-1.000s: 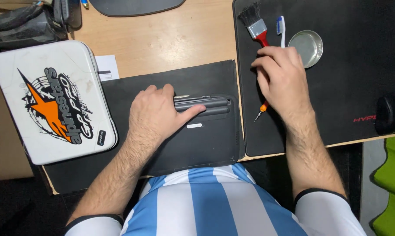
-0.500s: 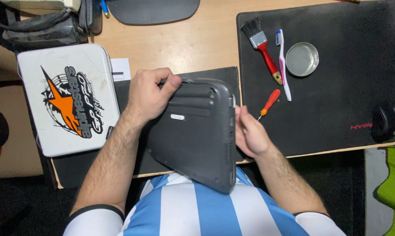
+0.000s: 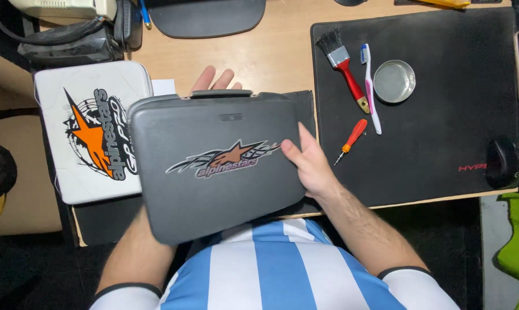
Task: The person unscrews a laptop panel, removes the battery, interacts with the laptop, and then organizes a set of screwdriver bits on a workbench.
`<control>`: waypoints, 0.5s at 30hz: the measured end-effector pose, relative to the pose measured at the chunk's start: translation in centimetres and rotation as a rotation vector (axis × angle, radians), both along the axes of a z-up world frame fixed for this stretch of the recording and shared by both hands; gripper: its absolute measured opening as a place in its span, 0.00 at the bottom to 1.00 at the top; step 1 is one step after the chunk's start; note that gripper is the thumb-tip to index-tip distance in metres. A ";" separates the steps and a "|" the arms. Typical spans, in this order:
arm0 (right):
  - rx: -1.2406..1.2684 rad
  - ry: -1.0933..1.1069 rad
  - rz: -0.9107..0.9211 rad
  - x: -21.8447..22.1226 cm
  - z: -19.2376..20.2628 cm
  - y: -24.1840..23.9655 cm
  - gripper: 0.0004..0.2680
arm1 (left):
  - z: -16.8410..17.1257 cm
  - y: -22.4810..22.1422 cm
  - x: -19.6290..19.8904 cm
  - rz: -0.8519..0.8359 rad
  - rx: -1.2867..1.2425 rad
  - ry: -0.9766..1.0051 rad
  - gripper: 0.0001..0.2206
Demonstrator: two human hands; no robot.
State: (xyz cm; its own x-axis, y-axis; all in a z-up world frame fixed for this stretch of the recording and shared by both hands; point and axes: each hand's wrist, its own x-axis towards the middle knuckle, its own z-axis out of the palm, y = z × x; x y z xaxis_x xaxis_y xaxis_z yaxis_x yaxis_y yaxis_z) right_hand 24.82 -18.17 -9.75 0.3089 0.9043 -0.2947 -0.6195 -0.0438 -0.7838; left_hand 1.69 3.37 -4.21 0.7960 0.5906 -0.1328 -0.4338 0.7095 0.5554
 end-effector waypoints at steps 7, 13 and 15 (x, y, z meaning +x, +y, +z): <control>-0.201 -0.456 -0.116 5.0 3.1 -0.2 0.29 | -2.0 -1.8 -2.4 0.220 0.283 0.470 0.41; -0.631 -1.106 0.100 5.9 10.3 1.2 0.31 | -5.5 -3.9 0.8 0.331 0.419 0.608 0.44; -0.699 -1.194 0.127 7.1 9.9 1.1 0.31 | -5.6 -4.3 1.7 0.321 0.441 0.618 0.44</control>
